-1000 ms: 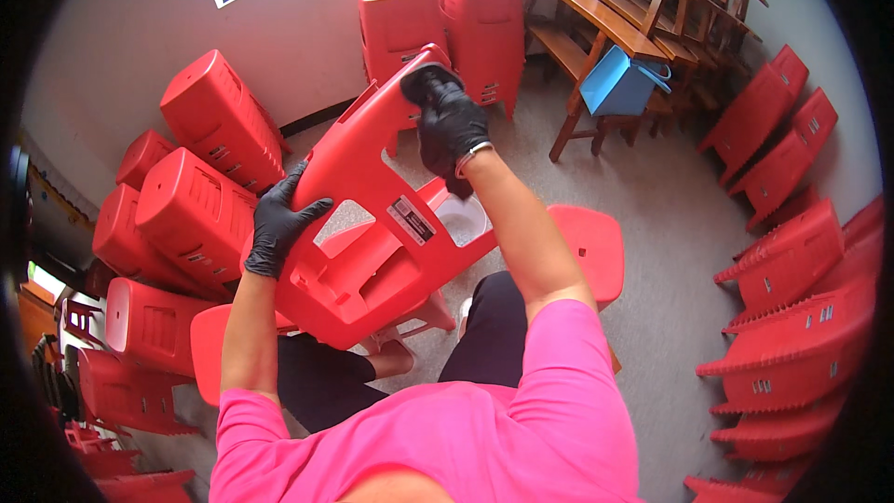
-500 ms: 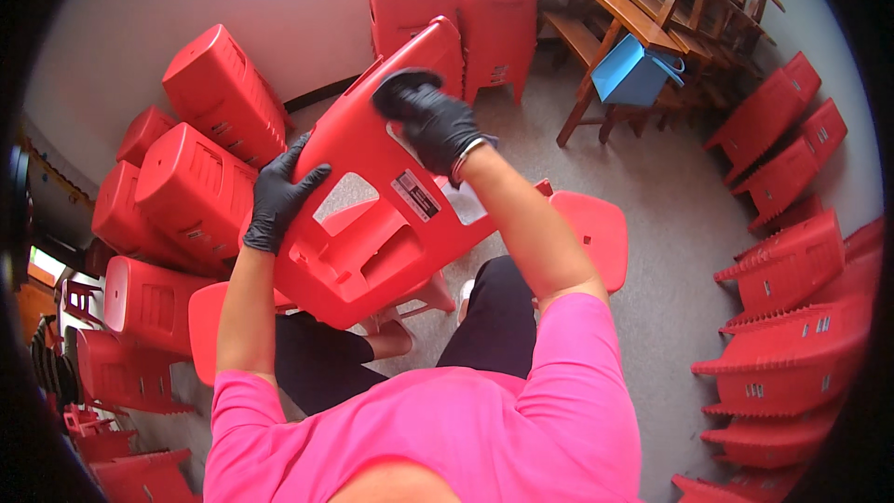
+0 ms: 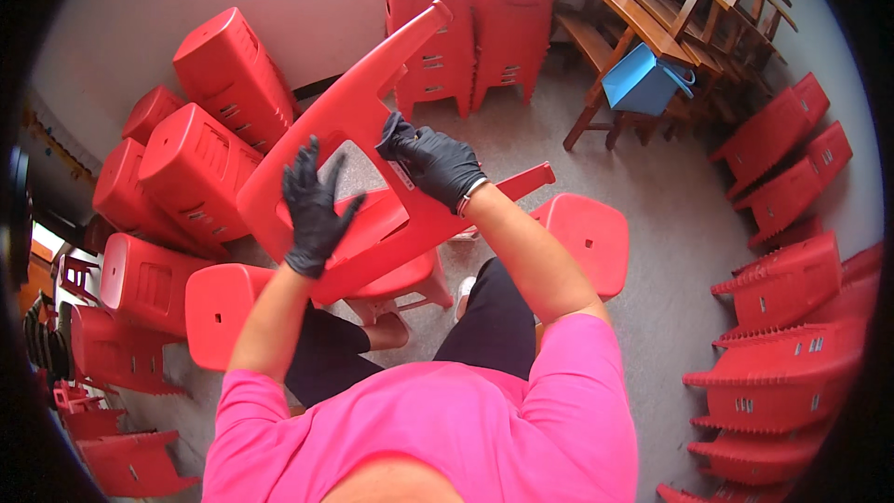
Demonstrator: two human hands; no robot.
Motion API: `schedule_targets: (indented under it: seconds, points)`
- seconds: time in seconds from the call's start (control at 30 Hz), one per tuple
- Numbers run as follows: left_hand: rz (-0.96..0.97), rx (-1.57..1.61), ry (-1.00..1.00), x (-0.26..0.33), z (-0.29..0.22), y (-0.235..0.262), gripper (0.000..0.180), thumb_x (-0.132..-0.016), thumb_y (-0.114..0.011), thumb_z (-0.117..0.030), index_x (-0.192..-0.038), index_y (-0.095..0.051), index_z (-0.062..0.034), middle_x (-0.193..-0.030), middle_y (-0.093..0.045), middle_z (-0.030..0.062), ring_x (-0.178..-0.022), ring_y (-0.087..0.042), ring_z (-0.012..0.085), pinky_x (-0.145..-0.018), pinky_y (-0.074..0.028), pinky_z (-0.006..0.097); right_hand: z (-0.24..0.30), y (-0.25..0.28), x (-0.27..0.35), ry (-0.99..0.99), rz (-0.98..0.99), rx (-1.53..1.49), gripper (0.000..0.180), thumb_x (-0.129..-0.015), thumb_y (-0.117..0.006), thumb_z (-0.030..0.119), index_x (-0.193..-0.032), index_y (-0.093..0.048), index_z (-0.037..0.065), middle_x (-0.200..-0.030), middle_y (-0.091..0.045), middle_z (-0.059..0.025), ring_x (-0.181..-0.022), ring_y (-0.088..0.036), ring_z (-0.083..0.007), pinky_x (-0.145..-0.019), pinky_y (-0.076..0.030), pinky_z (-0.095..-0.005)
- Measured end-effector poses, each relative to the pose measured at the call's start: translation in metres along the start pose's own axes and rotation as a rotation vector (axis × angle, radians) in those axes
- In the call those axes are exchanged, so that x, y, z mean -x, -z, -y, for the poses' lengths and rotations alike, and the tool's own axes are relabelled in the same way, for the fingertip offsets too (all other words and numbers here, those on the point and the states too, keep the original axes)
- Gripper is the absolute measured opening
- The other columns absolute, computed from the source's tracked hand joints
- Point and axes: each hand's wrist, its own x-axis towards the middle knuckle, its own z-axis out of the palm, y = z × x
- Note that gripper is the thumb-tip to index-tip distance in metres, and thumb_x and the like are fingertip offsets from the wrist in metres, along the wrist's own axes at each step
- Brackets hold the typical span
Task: Wiping down red plastic stools with a damp cloth and a bucket of water.
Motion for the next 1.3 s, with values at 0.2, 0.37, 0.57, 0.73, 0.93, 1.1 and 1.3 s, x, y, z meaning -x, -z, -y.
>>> schedule_targets:
  seconds: [0.2,0.37,0.57,0.73,0.93,1.1,1.3]
  points:
    - [0.518,0.548,0.204,0.05,-0.038,-0.012,0.057,-0.081,-0.063,-0.052,-0.116,-0.06,-0.0074,-0.092,-0.064,0.0195,-0.081,-0.064,0.034,-0.068,-0.05,0.041,0.002,-0.005,-0.014,-0.087,0.012,0.04,0.033,-0.083,-0.056,0.016,-0.113,-0.062,0.027,-0.095,-0.061,-0.0109,-0.093,-0.06,-0.0323,-0.079,-0.05,-0.0423]
    - [0.373,0.461,0.135,0.039,-0.016,-0.01,0.053,-0.076,-0.064,-0.059,-0.089,-0.067,-0.0082,-0.066,-0.062,0.0149,-0.061,-0.063,0.0331,-0.053,-0.048,0.042,0.003,0.018,-0.024,-0.007,-0.22,-0.118,0.032,-0.081,-0.058,0.01,-0.111,-0.063,0.02,-0.102,-0.063,-0.0069,-0.094,-0.059,-0.0289,-0.081,-0.05,-0.0389]
    - [0.485,0.489,0.139,0.008,0.002,-0.002,0.049,-0.076,-0.067,-0.054,-0.097,-0.069,-0.0105,-0.066,-0.061,0.0139,-0.066,-0.063,0.0321,-0.058,-0.049,0.041,0.022,0.024,-0.031,0.067,-0.111,0.012,0.034,-0.078,-0.064,0.018,-0.112,-0.06,0.016,-0.108,-0.061,-0.0055,-0.099,-0.058,-0.0283,-0.082,-0.049,-0.0401]
    - [0.327,0.637,0.158,0.022,-0.019,-0.005,0.045,-0.08,-0.063,-0.052,-0.094,-0.067,-0.009,-0.071,-0.062,0.0143,-0.067,-0.063,0.0324,-0.058,-0.048,0.042,0.051,-0.011,-0.01,0.317,0.175,0.372,0.029,-0.076,-0.067,0.03,-0.103,-0.062,0.02,-0.116,-0.058,-0.0017,-0.097,-0.06,-0.027,-0.07,-0.048,-0.0371]
    - [0.405,0.49,0.208,0.024,-0.026,0.006,0.048,-0.079,-0.061,-0.055,-0.08,-0.062,-0.0069,-0.066,-0.06,0.0131,-0.061,-0.062,0.0313,-0.054,-0.047,0.042,0.016,-0.035,-0.062,0.149,0.246,0.195,0.02,-0.081,-0.059,0.032,-0.099,-0.067,0.028,-0.114,-0.059,0.0033,-0.103,-0.057,-0.0243,-0.076,-0.047,-0.0407]
    - [0.372,0.518,0.202,0.032,-0.028,0.01,0.054,-0.074,-0.063,-0.061,-0.078,-0.062,-0.0065,-0.065,-0.059,0.0135,-0.06,-0.061,0.0308,-0.052,-0.046,0.041,-0.023,-0.072,-0.133,0.401,0.121,0.381,0.027,-0.088,-0.049,0.044,-0.104,-0.067,0.031,-0.117,-0.061,0.0049,-0.102,-0.057,-0.024,-0.083,-0.048,-0.0355]
    - [0.298,0.587,0.142,0.03,-0.044,0.008,0.058,-0.074,-0.061,-0.065,-0.074,-0.058,-0.0075,-0.059,-0.055,0.0113,-0.054,-0.059,0.0286,-0.047,-0.044,0.04,-0.184,-0.046,-0.152,-0.232,0.137,0.684,0.056,-0.077,-0.053,0.068,-0.12,-0.06,0.034,-0.125,-0.056,-0.0021,-0.101,-0.056,-0.03,-0.092,-0.045,-0.0456]
